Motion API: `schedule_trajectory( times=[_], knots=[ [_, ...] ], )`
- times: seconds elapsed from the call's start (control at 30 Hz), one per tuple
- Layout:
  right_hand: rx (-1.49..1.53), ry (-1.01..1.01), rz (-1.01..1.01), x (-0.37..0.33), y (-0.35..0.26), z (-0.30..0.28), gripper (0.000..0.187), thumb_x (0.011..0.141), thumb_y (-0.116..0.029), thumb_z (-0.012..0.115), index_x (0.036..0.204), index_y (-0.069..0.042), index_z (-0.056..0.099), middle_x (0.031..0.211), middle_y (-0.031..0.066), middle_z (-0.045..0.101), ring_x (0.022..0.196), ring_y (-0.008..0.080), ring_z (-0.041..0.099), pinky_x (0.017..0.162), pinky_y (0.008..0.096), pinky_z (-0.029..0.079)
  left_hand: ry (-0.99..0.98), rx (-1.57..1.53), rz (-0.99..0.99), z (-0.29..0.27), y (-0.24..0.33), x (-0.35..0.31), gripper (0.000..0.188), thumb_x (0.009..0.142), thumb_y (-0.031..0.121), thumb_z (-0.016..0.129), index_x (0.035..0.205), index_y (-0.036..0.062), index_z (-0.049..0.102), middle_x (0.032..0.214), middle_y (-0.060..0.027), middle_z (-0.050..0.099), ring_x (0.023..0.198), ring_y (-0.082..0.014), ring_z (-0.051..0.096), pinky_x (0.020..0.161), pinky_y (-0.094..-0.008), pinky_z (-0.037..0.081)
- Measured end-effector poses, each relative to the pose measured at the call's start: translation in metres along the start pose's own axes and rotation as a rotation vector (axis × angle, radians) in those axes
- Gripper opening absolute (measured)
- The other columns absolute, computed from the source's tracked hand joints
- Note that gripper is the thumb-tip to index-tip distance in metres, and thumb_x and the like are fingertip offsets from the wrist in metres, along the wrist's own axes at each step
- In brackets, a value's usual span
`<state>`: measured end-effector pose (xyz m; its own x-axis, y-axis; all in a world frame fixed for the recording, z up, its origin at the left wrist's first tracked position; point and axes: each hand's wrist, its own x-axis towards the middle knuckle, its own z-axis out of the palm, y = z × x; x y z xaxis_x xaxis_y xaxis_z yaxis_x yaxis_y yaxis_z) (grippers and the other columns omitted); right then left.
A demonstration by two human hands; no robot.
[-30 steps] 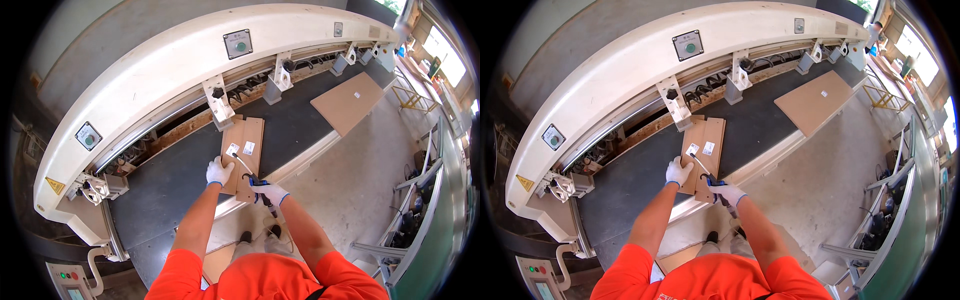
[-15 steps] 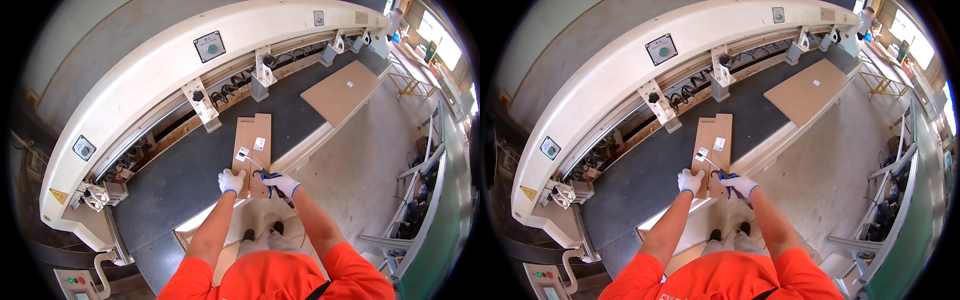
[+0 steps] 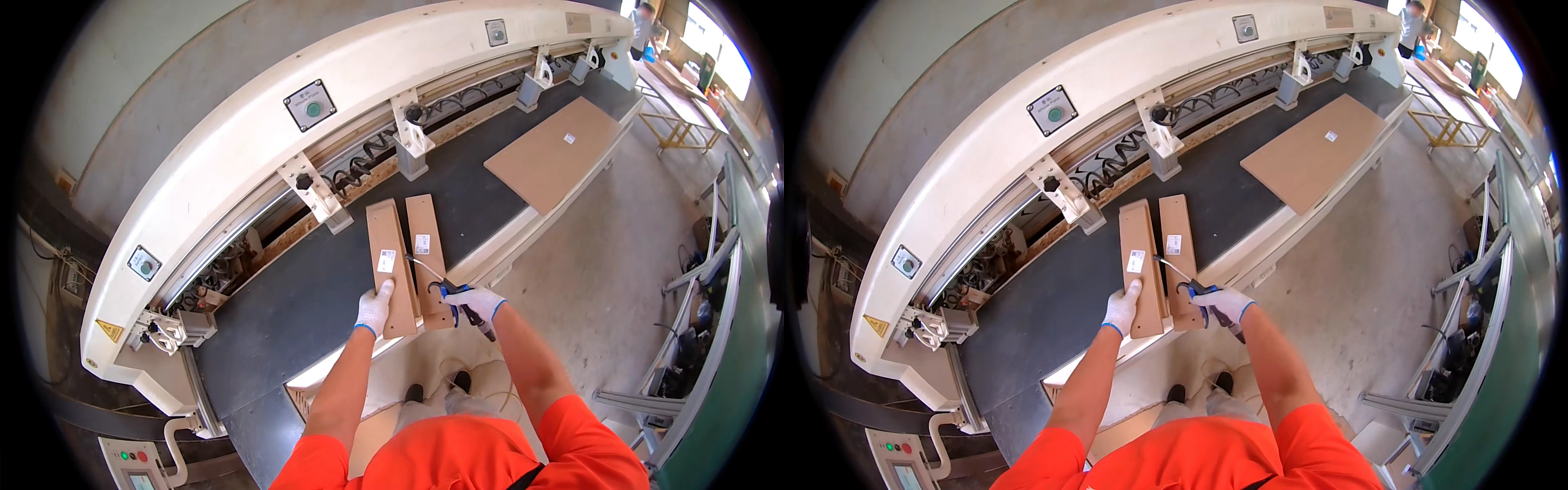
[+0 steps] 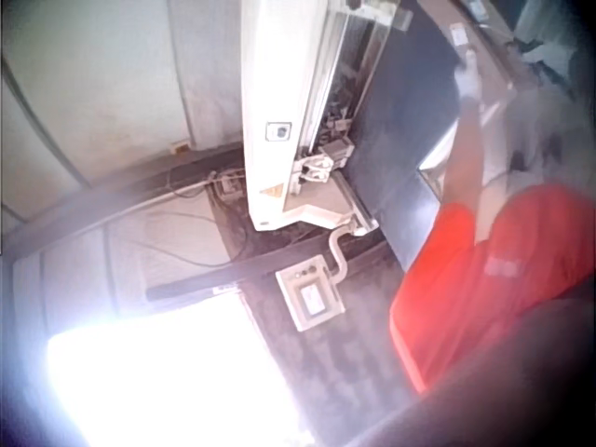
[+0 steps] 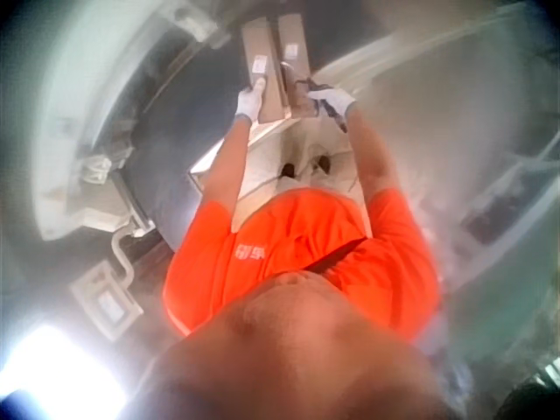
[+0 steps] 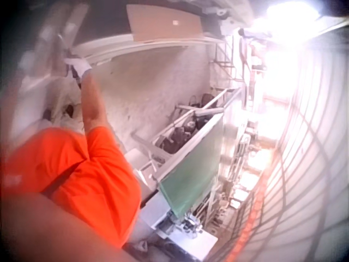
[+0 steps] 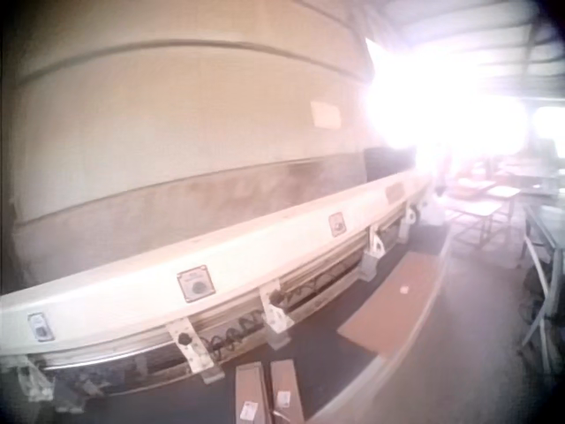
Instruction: The person processes wooden boards using a large industrial edge-banding machine. They place a board into the machine, blow off dust using an air nozzle, and then stack the finished pieces on a nearby table.
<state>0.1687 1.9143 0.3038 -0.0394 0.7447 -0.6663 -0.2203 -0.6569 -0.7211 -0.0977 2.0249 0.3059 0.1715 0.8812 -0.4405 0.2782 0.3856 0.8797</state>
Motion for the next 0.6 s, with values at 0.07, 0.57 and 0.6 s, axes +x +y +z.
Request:
schedule_trajectory(
  times=[0.07, 0.57, 0.6],
  knots=[
    [0.065, -0.006, -0.05, 0.009, 0.005, -0.005, 0.026, 0.09, -0.035, 0.082, 0.094, -0.011, 0.073, 0.07, -0.0033, 0.06, 0.053, 0.0089, 0.046, 0.048, 0.0279, 0.032, -0.022, -0.045, 0.072, 0.016, 0.014, 0.007, 0.062, 0.102, 0.048, 0.067, 0.128, -0.0093, 0.067, 0.113, -0.0169, 0.075, 0.1, -0.0221, 0.073, 0.086, -0.0366, 0.058],
    [-0.582, 0.31, -0.079, -0.169, 0.022, -0.03, 0.037, 0.089, -0.038, 0.077, 0.084, -0.002, 0.072, 0.067, 0.0026, 0.065, 0.063, 0.0141, 0.061, 0.059, 0.0325, 0.047, 0.248, 0.116, 0.295, 0.07, -0.019, 0.04, 0.046, 0.102, 0.036, 0.062, 0.129, -0.001, 0.069, 0.113, -0.0188, 0.076, 0.103, -0.0292, 0.072, 0.09, -0.0394, 0.056],
    [-0.645, 0.185, 0.021, -0.209, 0.01, -0.02, 0.037, 0.09, -0.038, 0.077, 0.087, -0.002, 0.074, 0.069, 0.0024, 0.066, 0.064, 0.0141, 0.062, 0.06, 0.0325, 0.048, 0.285, 0.031, 0.338, 0.06, -0.034, 0.037, 0.045, 0.102, 0.034, 0.063, 0.129, -0.0012, 0.069, 0.112, -0.0166, 0.076, 0.1, -0.0257, 0.072, 0.088, -0.038, 0.056]
  ],
)
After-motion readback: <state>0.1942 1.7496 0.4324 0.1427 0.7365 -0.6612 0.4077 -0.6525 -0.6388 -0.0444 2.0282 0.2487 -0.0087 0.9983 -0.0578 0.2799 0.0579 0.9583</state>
